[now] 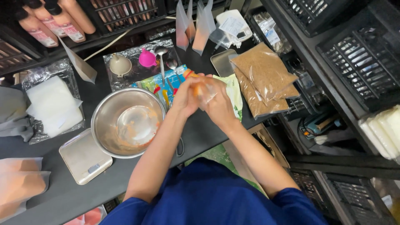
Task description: Cleaning various tools including a ladle, scissors, and a metal bowl, as well as the workstation surface using a cloth.
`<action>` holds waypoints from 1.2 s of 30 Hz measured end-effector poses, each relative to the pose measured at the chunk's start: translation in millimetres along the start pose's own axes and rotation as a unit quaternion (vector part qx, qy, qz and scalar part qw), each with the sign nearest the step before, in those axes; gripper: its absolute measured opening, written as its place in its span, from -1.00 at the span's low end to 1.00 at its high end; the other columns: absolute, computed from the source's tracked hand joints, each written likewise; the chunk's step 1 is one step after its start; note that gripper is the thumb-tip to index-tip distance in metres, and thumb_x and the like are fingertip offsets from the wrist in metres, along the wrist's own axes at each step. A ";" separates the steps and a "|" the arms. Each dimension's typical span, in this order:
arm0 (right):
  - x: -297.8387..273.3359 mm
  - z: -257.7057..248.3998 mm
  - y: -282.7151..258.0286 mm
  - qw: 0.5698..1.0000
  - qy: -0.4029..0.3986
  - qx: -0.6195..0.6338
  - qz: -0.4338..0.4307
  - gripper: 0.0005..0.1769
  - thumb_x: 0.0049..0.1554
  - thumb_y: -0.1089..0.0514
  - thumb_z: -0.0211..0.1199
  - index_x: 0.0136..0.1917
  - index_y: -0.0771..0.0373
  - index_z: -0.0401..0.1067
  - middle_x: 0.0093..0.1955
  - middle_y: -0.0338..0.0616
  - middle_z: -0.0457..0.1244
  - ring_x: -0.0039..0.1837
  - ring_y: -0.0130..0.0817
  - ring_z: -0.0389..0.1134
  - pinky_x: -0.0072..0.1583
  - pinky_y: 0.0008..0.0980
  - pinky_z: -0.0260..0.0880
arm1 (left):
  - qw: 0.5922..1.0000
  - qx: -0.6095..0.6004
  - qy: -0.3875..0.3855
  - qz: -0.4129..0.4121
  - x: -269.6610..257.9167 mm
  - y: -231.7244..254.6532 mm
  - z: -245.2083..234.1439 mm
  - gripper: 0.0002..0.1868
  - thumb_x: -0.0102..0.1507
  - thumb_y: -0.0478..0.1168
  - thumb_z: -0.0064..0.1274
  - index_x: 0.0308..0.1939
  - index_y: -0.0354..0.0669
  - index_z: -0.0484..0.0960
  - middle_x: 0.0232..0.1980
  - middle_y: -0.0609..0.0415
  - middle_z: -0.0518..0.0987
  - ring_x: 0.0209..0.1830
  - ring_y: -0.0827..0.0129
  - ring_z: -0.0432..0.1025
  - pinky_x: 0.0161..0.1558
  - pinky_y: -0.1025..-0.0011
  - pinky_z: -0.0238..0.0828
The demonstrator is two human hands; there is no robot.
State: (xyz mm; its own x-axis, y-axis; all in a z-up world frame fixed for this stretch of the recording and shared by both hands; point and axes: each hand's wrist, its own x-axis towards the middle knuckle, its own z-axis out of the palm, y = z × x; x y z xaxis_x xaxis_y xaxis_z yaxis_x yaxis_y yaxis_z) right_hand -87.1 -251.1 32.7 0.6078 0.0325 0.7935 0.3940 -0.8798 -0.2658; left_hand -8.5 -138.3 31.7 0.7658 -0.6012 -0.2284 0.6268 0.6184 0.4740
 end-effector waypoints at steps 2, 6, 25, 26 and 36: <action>7.9 -9.6 -20.3 0.999 -0.010 0.032 0.030 -0.70 0.24 0.30 0.25 0.23 0.46 0.47 0.13 0.21 0.25 0.24 0.11 0.28 0.28 -0.09 0.40 | 0.998 0.023 0.047 0.019 -13.5 1.2 21.3 -0.59 0.15 -0.14 0.26 0.00 -0.18 0.51 0.04 -0.07 0.62 -0.04 0.18 0.52 0.03 0.10 0.46; 40.9 -18.9 -45.5 0.999 -0.042 0.013 0.008 -0.90 0.19 0.27 0.21 -0.09 0.35 0.51 -0.17 -0.03 0.30 -0.04 -0.05 0.38 -0.01 -0.20 0.44 | 0.980 0.124 0.109 0.111 -14.2 -0.6 43.1 -0.61 0.09 -0.12 0.43 -0.21 -0.21 0.55 -0.22 -0.02 0.68 -0.27 0.29 0.60 -0.15 0.26 0.58; 48.3 -50.0 -54.4 0.443 -0.063 0.798 0.404 -0.88 0.19 0.29 0.27 0.01 0.17 0.41 -0.11 -0.35 0.32 -0.11 -0.47 0.43 -0.01 -0.45 0.43 | 0.962 0.136 -0.179 0.156 -43.0 -6.4 53.4 -0.73 0.12 -0.29 0.32 -0.21 -0.17 0.52 -0.14 -0.18 0.66 -0.12 0.23 0.58 0.00 0.29 0.51; 43.8 -45.0 -49.1 0.449 -0.058 0.801 0.391 -0.85 0.19 0.28 0.25 0.04 0.15 0.42 -0.09 -0.36 0.29 -0.09 -0.50 0.40 -0.01 -0.46 0.43 | 0.953 0.122 -0.229 0.159 -42.4 -6.0 51.8 -0.67 0.10 -0.22 0.33 -0.18 -0.17 0.50 -0.12 -0.18 0.65 -0.03 0.19 0.56 0.02 0.28 0.50; 16.0 -38.1 -13.4 0.946 0.010 0.274 0.174 -0.72 0.14 0.26 0.39 0.11 0.35 0.47 -0.07 0.04 0.34 0.05 -0.24 0.42 0.08 -0.34 0.44 | 0.970 0.233 -0.054 0.052 -49.9 -2.2 23.4 -0.45 0.23 -0.19 0.29 0.25 -0.32 0.52 0.04 0.06 0.62 -0.10 0.46 0.51 -0.15 0.52 0.54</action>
State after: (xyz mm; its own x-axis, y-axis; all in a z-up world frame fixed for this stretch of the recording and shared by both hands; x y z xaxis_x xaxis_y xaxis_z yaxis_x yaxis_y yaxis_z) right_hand -108.9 -256.9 69.9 0.7557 -0.2270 0.6143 0.4735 -0.4586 -0.7520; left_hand -51.5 -121.5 61.9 0.7865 -0.6124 -0.0806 0.3944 0.3975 0.8285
